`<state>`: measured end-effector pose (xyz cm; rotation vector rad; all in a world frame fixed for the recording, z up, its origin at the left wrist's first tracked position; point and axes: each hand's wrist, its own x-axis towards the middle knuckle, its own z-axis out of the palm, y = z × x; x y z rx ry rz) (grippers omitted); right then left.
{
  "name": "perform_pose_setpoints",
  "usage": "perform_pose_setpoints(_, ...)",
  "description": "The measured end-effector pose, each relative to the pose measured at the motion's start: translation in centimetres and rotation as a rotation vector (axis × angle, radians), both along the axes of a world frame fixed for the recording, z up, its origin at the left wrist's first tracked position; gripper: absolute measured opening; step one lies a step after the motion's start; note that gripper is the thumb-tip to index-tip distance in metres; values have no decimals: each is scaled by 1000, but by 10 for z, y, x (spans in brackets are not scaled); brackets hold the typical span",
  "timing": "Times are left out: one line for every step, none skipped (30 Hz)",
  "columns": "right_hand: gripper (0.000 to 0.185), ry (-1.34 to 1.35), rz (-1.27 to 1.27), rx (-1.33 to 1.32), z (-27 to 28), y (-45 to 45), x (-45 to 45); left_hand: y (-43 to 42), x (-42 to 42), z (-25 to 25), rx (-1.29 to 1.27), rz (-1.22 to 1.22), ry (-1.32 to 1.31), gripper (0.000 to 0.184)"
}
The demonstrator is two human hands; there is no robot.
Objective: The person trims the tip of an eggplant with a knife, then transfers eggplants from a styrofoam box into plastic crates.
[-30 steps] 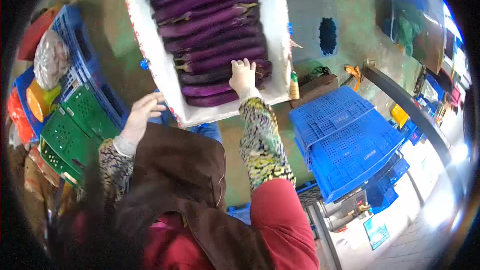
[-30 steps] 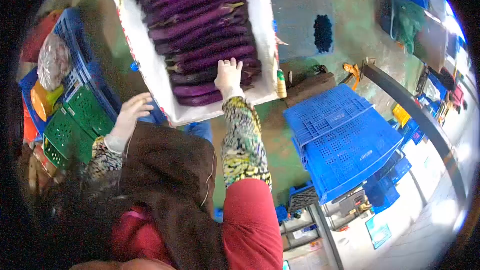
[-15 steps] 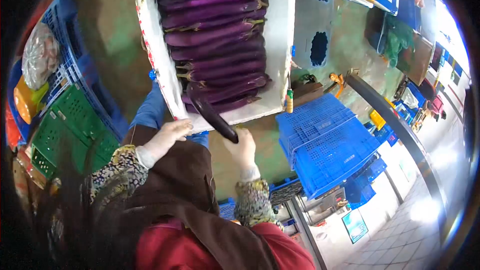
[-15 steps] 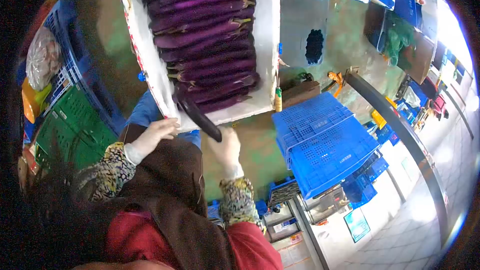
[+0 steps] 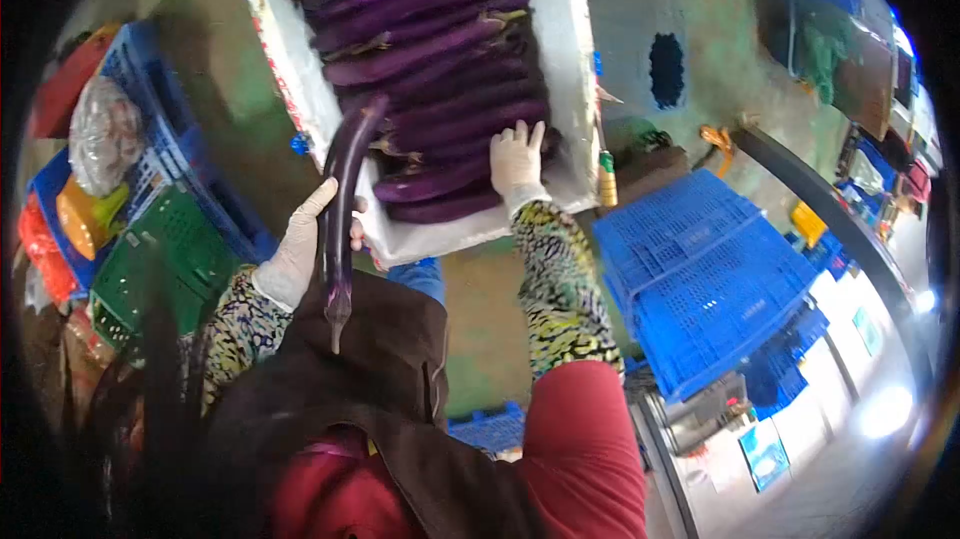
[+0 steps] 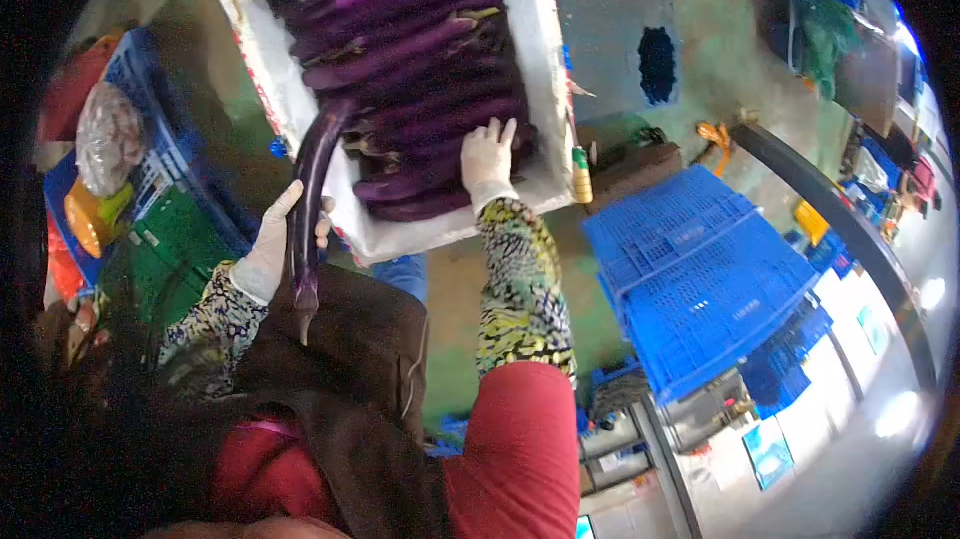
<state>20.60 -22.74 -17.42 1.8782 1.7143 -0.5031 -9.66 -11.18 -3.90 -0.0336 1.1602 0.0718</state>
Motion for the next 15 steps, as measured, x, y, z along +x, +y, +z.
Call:
perform_pose_setpoints(28, -8, 43, -118, -2, 6, 4, -1, 2, 5, 29, 33, -42, 52)
perform_pose_setpoints(24, 8, 65, -136, 1, 8, 5, -7, 2, 2, 46, 104, -78, 53)
perform_pose_setpoints(23, 85, 12, -166, 12, 7, 7, -12, 5, 4, 49, 136, -61, 54)
perform_pose_setpoints(23, 158, -41, -202, 34, 3, 9, -18, 8, 7, 47, 169, -48, 55)
perform_pose_setpoints(31, 225, -94, -168, 59, -7, 10, -23, 1, 4, 70, 103, 1, 56)
perform_pose_setpoints(42, 364, -208, -152, 87, -19, 11, -29, 0, 3, 84, 107, -32, 56)
perform_pose_setpoints(48, 400, -320, -114, 106, -40, 9, -32, 4, 4, 104, 116, -69, 57)
perform_pose_setpoints(47, 454, -233, 76, 124, -65, 11, -33, 10, 12, 106, 140, -142, 55)
perform_pose_setpoints(43, 572, -500, -121, 160, -74, 12, -34, 12, 17, 97, 93, -71, 54)
perform_pose_setpoints(43, 726, -667, -170, 178, -94, 14, -35, 12, 21, 85, 42, -3, 53)
perform_pose_setpoints(50, 984, -1053, -261, 204, -104, 12, -35, 14, 23, 93, 41, -110, 50)
perform_pose_setpoints(48, 1162, -1394, -372, 215, -121, 6, -32, 25, 34, 141, 58, -204, 49)
perform_pose_setpoints(44, 1311, -1723, -355, 244, -120, -4, -36, 40, 46, 209, 93, -57, 45)
perform_pose_setpoints(41, 1547, -1893, -346, 257, -131, -11, -37, 44, 49, 233, 126, -137, 47)
perform_pose_setpoints(43, 1717, -1889, -200, 256, -146, -26, -40, 45, 47, 189, 172, -91, 48)
